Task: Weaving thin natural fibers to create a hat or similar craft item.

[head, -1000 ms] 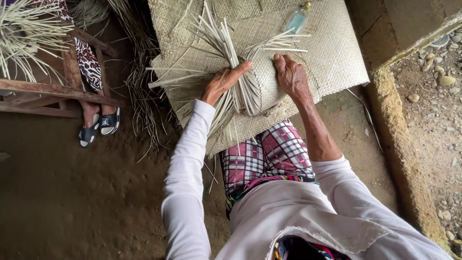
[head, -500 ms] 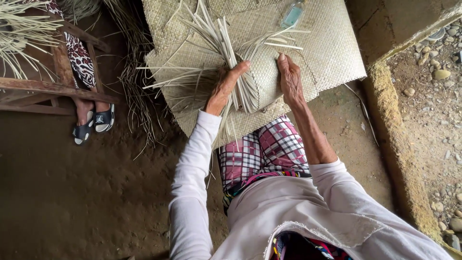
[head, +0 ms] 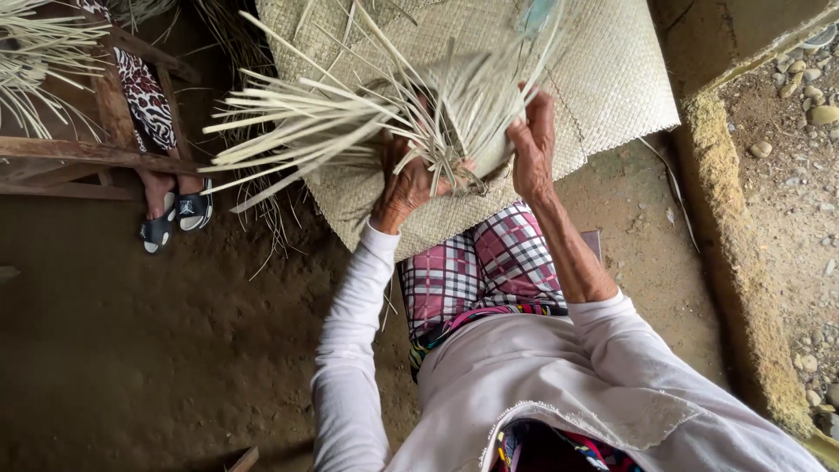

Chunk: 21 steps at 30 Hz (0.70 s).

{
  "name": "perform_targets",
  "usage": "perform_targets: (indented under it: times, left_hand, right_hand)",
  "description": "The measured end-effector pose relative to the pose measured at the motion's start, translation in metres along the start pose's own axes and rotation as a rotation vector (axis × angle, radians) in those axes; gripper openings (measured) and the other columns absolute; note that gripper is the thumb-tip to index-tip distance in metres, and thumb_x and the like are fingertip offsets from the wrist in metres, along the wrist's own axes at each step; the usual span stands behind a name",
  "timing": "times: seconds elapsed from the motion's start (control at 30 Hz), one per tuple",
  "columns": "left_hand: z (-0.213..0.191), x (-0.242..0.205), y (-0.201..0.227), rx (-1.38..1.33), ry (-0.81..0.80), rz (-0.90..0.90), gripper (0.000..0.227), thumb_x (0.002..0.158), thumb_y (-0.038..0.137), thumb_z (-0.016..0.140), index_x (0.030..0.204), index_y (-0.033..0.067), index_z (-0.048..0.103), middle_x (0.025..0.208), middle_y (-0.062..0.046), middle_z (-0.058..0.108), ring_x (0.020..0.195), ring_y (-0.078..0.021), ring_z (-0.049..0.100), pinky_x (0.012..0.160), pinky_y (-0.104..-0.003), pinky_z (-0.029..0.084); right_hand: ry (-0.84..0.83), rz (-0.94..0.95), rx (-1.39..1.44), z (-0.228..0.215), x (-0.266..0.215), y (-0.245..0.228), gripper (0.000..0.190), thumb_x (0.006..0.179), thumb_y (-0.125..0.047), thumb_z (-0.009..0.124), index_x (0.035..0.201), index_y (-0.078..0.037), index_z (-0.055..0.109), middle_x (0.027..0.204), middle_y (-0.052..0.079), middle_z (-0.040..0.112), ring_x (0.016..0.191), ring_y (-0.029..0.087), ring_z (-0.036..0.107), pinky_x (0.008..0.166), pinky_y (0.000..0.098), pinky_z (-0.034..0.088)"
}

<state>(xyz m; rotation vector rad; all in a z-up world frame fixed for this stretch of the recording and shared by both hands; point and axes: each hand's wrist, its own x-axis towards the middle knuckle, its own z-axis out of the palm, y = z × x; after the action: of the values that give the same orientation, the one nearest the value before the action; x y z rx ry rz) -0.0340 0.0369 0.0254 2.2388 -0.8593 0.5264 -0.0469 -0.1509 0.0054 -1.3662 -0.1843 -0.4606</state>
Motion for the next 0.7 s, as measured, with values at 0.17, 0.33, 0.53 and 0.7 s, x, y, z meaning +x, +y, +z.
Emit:
perform_targets:
  times: [0.17,0.33,0.53,0.7]
  left_hand:
    - [0.055,-0.043,-0.029,-0.451,-0.303,-0.495,0.078,0.069,0.057,0.07,0.122,0.0039,0.05,0.113,-0.021,0.059,0.113,-0.0384,0.051,0.104,-0.054,0.028]
    - [-0.002,0.001,0.017,-0.259,-0.404,-0.467,0.067,0.073,0.063,0.062,0.119,0.0139,0.053,0.117,-0.01,0.059,0.114,-0.031,0.051,0.102,-0.05,0.028]
    - [0.027,-0.023,0.005,-0.801,-0.334,-0.442,0.052,0.077,0.064,0.055,0.107,0.0222,0.046,0.109,-0.003,0.047,0.104,-0.0239,0.043,0.094,-0.045,0.025]
    - [0.071,-0.042,-0.012,-1.585,-0.182,-0.435,0.039,0.078,0.062,0.053,0.084,0.0266,0.039,0.085,0.003,0.038,0.083,-0.0168,0.039,0.081,-0.038,0.028]
  right_hand:
    - [-0.005,0.215,-0.229,-0.011,-0.02,0.012,0.051,0.091,-0.047,0.043,0.127,-0.012,0.036,0.128,0.022,0.038,0.127,0.044,0.026,0.095,0.0734,0.02]
    - [-0.081,0.219,-0.246,-0.015,-0.01,0.001,0.049,0.095,-0.04,0.041,0.135,-0.013,0.034,0.136,0.022,0.034,0.129,0.046,0.022,0.101,0.0671,0.019]
    - [-0.093,-0.097,-0.542,-0.031,-0.003,0.017,0.04,0.093,-0.047,0.041,0.111,-0.017,0.061,0.126,0.012,0.045,0.121,0.031,0.029,0.101,0.0513,0.017]
    - [-0.059,-0.329,-0.524,-0.024,-0.032,0.03,0.031,0.09,-0.042,0.048,0.085,-0.018,0.068,0.103,0.01,0.057,0.109,0.027,0.043,0.101,0.0446,0.02]
